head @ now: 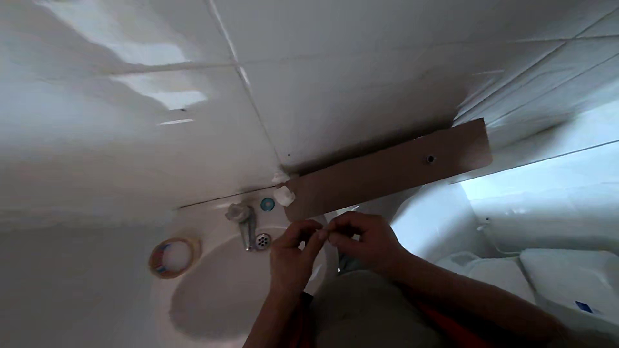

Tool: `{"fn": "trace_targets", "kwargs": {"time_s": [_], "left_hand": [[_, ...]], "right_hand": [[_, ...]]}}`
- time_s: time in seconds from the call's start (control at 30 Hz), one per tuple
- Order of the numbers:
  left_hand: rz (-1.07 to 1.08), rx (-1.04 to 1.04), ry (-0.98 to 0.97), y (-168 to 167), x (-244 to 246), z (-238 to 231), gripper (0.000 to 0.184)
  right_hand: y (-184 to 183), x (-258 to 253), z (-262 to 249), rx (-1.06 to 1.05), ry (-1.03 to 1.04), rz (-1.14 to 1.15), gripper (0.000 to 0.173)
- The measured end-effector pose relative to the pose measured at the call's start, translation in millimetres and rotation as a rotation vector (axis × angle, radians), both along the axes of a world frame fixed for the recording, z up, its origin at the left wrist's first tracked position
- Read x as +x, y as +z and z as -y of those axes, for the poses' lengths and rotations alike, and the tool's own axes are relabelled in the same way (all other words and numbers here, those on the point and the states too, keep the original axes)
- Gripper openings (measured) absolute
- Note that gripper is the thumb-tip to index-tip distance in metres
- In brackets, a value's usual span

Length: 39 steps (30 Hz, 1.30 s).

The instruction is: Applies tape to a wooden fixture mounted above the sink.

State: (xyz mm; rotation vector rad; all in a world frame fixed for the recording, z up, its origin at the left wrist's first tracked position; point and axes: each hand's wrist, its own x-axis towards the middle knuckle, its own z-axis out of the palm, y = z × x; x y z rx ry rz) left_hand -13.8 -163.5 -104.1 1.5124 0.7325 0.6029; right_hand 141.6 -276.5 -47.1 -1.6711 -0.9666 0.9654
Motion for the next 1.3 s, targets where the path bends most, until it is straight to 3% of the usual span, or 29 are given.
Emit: {"fn": "trace_targets", "kwargs": {"time_s": [0.13, 0.23, 0.3, 0.37, 0.47, 0.57, 0.67, 0.83, 0.93, 1.03, 1.17, 1.3], "left_hand": [[0.059, -0.131, -0.052, 0.3, 5.1, 1.7, 0.023], [0.031, -0.17, -0.071, -10.7, -0.3, -7.3, 0.03], [0.041, -0.231, 0.031, -23.7, -7.1, -14.4, 0.021], [-0.133, -0.212, 0.257, -30.7, -8.7, -20.2, 0.017], [-0.295, -0.383, 0.381, -45.8, -5.6, -30.5, 0.04], [-0.094, -0.605, 0.296, -48.5, 2.9, -38.3, 0.041], [-0.078, -0.577, 0.261, -40.1, 9.9, -38.7, 0.046], [-0.142, -0.47, 0.292, -34.1, 10.2, -34.4, 0.051], [-0.109, -0.464, 0.3, -34.2, 7.0, -36.4, 0.046], [-0.063, -0.44, 0.319, -35.8, 9.1, -44.2, 0.044], [-0.033, -0.429, 0.34, -33.2, 13.2, -50.2, 0.041], [-0.032, -0.468, 0.379, -33.5, 12.3, -57.8, 0.024]], "right_hand": [[2.5, 11.9, 7.1, 0.044, -0.011, 0.183, 0.008], [-6.1, 20.2, 11.4, 0.224, -0.047, 0.518, 0.008], [-5.8, 33.6, 11.0, 0.236, -0.12, 0.804, 0.011], [-15.2, 56.5, 9.9, 0.297, -0.145, 1.106, 0.012], [-33.1, 87.1, 9.4, 0.296, 0.065, 1.354, 0.014], [-9.2, 89.5, 8.3, 0.013, 0.399, 1.323, 0.021], [-22.3, 110.2, 0.9, 0.159, 0.49, 1.391, 0.023], [-9.4, 110.2, -1.0, 0.034, 0.658, 1.337, 0.041], [6.0, 92.1, 2.1, -0.057, 0.644, 1.269, 0.047], [1.8, 90.2, -13.8, -0.017, 0.518, 1.269, 0.048], [5.8, 48.9, -64.4, -0.044, 0.348, 1.045, 0.03], [-12.8, 14.8, -113.0, -0.105, 0.386, 0.891, 0.028]]}}
